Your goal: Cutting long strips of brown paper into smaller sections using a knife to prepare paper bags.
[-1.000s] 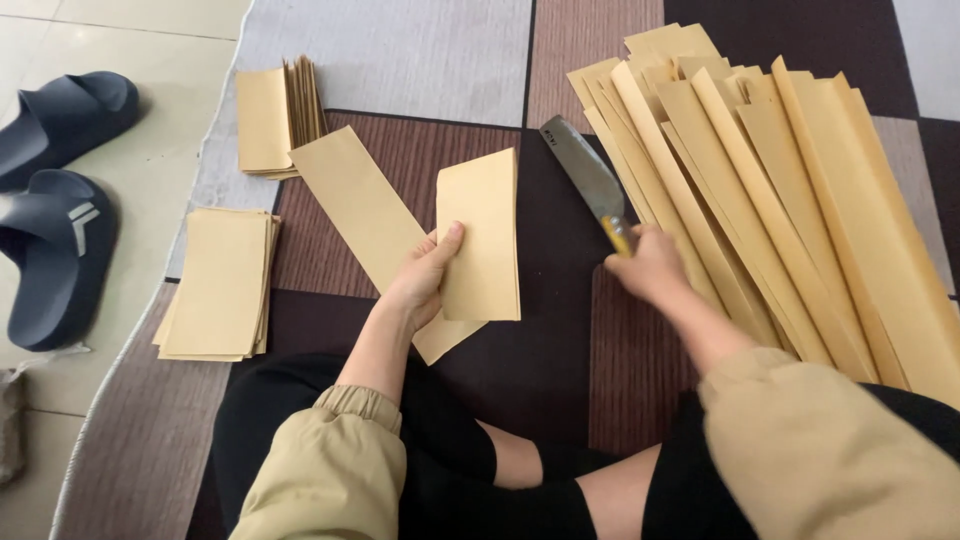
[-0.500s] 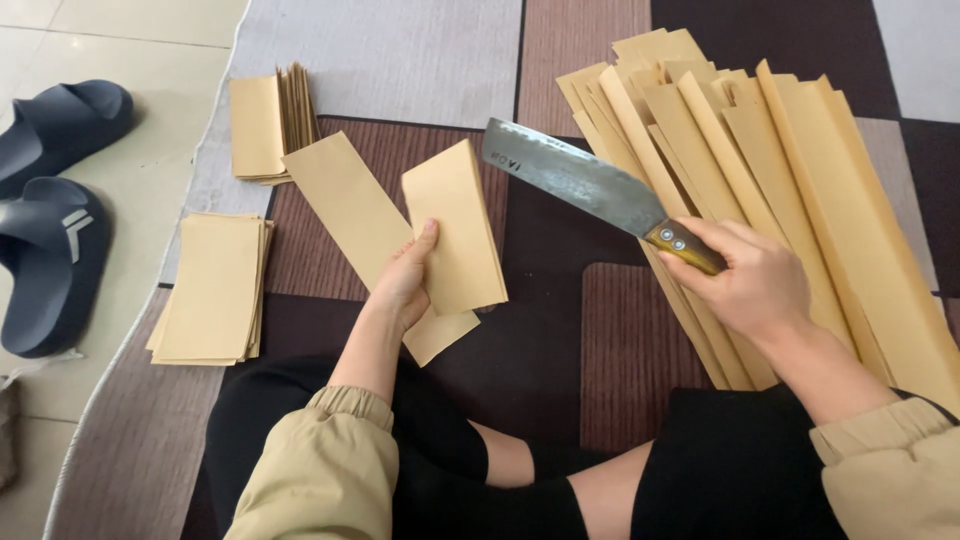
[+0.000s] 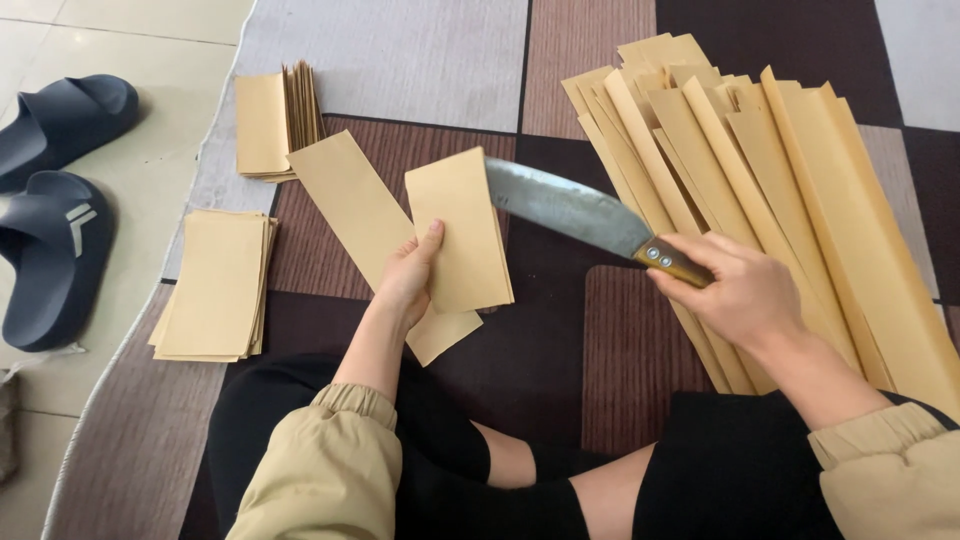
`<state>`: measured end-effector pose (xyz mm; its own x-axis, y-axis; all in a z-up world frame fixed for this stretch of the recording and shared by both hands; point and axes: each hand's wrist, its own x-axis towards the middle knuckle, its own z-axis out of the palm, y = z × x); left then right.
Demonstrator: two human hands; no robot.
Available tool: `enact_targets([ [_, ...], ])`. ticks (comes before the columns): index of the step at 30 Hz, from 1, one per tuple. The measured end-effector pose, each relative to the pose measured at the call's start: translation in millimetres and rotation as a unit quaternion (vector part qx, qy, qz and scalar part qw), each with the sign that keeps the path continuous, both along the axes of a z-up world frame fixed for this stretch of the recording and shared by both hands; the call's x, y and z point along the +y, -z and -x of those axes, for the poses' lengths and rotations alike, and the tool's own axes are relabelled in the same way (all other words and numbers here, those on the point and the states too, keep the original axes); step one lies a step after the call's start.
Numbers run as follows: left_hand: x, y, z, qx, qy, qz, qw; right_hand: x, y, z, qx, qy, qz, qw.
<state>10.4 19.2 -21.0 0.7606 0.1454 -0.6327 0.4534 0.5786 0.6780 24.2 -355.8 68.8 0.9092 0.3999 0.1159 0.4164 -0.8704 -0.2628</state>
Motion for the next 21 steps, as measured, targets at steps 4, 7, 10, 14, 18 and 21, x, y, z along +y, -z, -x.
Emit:
enact_targets([
  [4, -2, -1, 4, -0.016, 0.068, -0.059, 0.996, 3, 16, 3, 0.036, -0.013, 0.021, 0.999],
  [7, -4, 29, 0, -0.031, 0.117, -0.122, 0.985, 5, 48, 5, 0.013, 0.001, -0.068, 0.998],
  [10, -4, 30, 2, -0.020, 0.200, -0.176, 0.964, 2, 91, -1, 0.030, -0.045, -0.057, 0.997],
  [14, 0, 63, -4, 0.048, 0.263, -0.258, 0.928, -7, 156, -9, 0.048, -0.047, 0.035, 0.997],
  [18, 5, 104, -10, 0.054, 0.259, -0.306, 0.914, -4, 181, -12, 0.103, -0.059, 0.065, 0.991],
  [21, 7, 124, -14, 0.043, 0.311, -0.427, 0.848, 0, 196, -16, 0.087, -0.061, 0.061, 0.992],
])
